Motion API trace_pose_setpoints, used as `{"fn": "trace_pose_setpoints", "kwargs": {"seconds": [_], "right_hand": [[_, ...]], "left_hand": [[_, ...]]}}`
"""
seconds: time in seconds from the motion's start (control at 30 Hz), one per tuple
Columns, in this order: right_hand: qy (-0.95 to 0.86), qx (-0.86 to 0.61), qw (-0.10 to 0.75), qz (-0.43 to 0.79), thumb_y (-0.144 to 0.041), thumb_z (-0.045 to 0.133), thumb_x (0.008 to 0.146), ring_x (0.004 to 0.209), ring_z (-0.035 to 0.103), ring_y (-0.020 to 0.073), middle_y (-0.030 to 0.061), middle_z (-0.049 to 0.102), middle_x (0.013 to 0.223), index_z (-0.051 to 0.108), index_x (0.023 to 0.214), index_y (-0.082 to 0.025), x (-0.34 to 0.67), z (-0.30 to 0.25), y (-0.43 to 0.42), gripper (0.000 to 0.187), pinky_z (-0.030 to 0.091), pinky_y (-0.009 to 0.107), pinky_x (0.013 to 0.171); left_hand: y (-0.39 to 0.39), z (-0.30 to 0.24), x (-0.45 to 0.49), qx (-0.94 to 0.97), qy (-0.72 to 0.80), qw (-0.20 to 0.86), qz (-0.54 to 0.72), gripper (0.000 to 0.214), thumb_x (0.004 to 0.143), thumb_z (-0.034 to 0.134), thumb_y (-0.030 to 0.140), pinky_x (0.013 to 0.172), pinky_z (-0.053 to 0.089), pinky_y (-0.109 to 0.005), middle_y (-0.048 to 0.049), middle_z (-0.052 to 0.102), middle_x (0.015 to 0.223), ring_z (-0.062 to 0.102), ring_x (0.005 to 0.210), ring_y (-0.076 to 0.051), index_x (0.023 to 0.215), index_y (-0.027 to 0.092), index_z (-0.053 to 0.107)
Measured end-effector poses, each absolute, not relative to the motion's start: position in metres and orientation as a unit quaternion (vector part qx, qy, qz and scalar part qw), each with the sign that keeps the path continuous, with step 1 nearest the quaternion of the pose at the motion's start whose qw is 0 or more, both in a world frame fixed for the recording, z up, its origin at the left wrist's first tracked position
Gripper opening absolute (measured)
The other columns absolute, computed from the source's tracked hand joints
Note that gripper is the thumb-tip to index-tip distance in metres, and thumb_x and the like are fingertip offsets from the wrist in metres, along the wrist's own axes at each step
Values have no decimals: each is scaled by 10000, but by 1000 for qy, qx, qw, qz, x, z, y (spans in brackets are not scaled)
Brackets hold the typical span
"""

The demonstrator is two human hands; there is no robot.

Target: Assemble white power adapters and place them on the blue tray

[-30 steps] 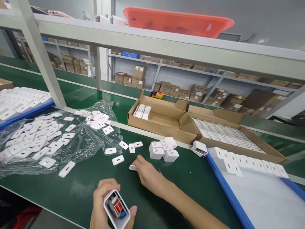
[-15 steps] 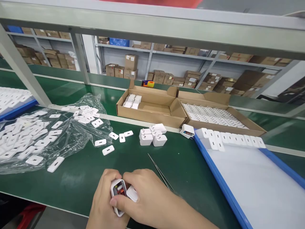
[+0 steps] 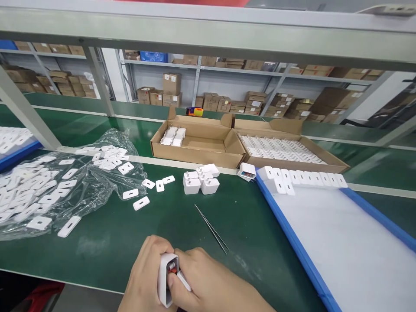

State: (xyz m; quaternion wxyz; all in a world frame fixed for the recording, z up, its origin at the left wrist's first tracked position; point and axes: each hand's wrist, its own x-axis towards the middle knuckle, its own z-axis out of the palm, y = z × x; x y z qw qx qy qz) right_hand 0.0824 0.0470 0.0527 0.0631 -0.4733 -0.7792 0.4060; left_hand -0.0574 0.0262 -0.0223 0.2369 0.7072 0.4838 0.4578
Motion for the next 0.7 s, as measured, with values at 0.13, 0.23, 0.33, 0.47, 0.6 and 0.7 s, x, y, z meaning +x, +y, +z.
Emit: {"fn": "trace_pose_setpoints", "kwargs": {"seconds": [0.13,0.23,0.33,0.47,0.6,0.7], "right_hand": [[-773,-480,66,409,-185,448,881,504,306,86,-57,382,621,327,698,-212,94,42,40,221,155,247,487],[-746,-487,111,440,-282,433,909,574,370,109,-39,432,664,394,742,-211,97,29,32,185,224,242,542],[-685,-491,219,492,-531,393,935,667,430,142,-17,474,726,456,792,-212,100,18,27,355,288,246,605],[-604,-495,325,534,-628,360,922,612,383,126,-45,433,693,459,885,-226,121,12,31,415,300,243,592],[-576,-517,342,533,-402,427,934,629,403,126,-39,433,718,489,952,-229,148,20,30,185,331,239,601],[-586,-509,391,494,-277,428,958,662,457,125,-23,486,772,553,977,-243,153,32,18,131,367,229,596]], "left_hand": [[21,-27,-49,708,479,259,450,97,856,387,181,610,362,-285,18,438,811,472,677,-169,898,251,439],[20,-28,-45,684,481,337,433,90,811,449,252,577,361,-273,38,424,806,455,627,-151,892,268,415],[22,-24,-43,604,519,466,386,269,778,495,377,554,395,-267,65,454,787,496,587,-144,987,284,354],[23,-13,-38,599,536,466,370,358,755,489,312,647,448,-281,6,521,1013,574,687,-138,1063,284,308],[21,-8,-36,627,434,507,402,439,707,482,245,741,468,-267,-18,553,1126,626,858,-159,1142,297,489],[19,-8,-36,589,387,610,362,418,685,535,254,764,465,-287,-22,685,962,671,886,-217,1088,267,642]]}}
